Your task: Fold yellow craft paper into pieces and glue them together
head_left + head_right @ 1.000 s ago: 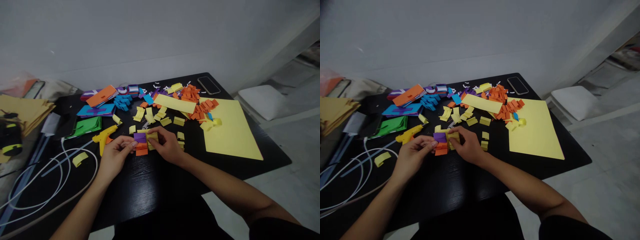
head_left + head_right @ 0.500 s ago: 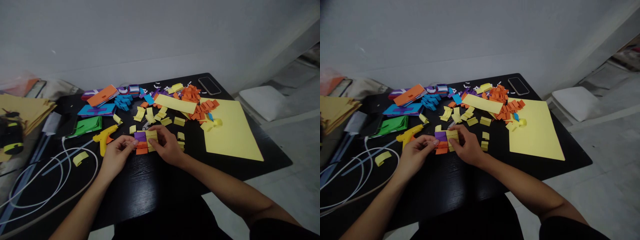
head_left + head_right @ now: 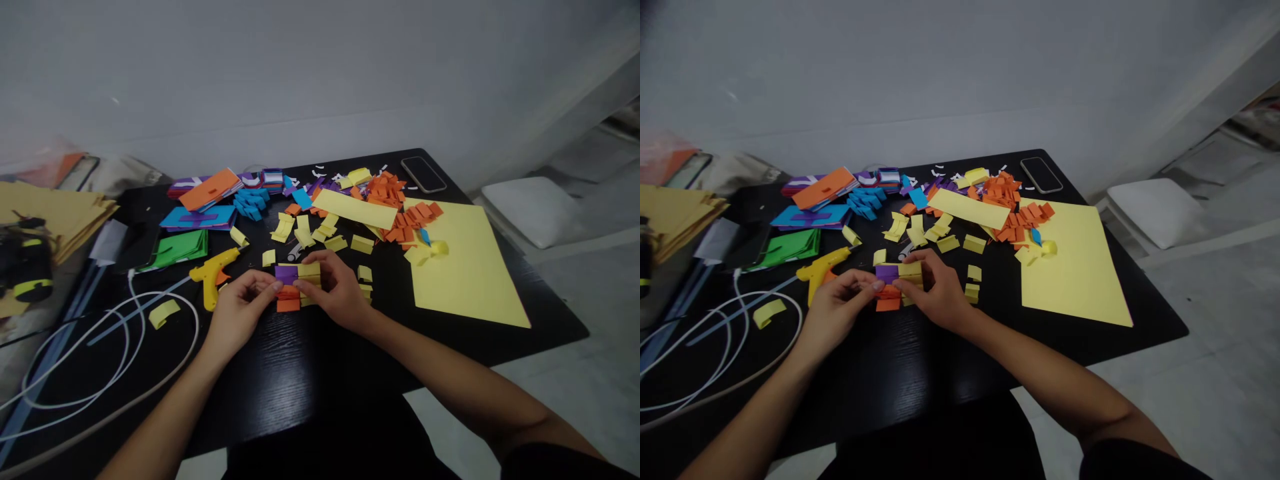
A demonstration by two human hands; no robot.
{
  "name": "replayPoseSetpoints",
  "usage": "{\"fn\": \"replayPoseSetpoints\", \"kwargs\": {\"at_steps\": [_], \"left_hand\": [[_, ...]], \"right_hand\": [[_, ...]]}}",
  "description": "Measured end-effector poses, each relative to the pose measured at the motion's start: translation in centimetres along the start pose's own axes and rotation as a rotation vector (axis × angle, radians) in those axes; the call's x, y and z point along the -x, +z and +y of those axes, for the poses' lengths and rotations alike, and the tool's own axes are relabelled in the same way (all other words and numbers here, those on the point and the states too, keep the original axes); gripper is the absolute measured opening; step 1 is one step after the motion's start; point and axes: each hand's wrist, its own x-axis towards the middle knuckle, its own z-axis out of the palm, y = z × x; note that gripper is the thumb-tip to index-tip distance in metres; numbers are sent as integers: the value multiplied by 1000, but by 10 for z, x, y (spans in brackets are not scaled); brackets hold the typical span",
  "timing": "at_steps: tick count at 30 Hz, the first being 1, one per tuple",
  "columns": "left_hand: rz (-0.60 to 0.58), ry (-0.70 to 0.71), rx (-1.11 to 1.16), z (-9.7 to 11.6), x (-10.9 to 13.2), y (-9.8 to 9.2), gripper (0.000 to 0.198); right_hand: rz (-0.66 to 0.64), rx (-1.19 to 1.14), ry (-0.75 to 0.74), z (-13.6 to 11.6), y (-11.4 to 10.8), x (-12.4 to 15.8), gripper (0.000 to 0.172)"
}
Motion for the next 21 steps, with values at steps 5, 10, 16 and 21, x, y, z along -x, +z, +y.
{"fn": "replayPoseSetpoints", "kwargs": {"at_steps": [5, 10, 16, 21], "left_hand": [[0, 57, -6, -1, 2, 3, 26], [2, 93, -18, -3, 2, 6, 21], [-3, 126, 65, -2, 5, 6, 22], [-219, 102, 183, 3, 9, 6, 40]], "right_hand": [[40, 0, 11, -3, 0, -1, 36], [50, -9, 8, -5, -1, -1, 34], [61, 16, -41, -5, -2, -1, 31], [55, 9, -21, -9, -2, -1, 32]]}}
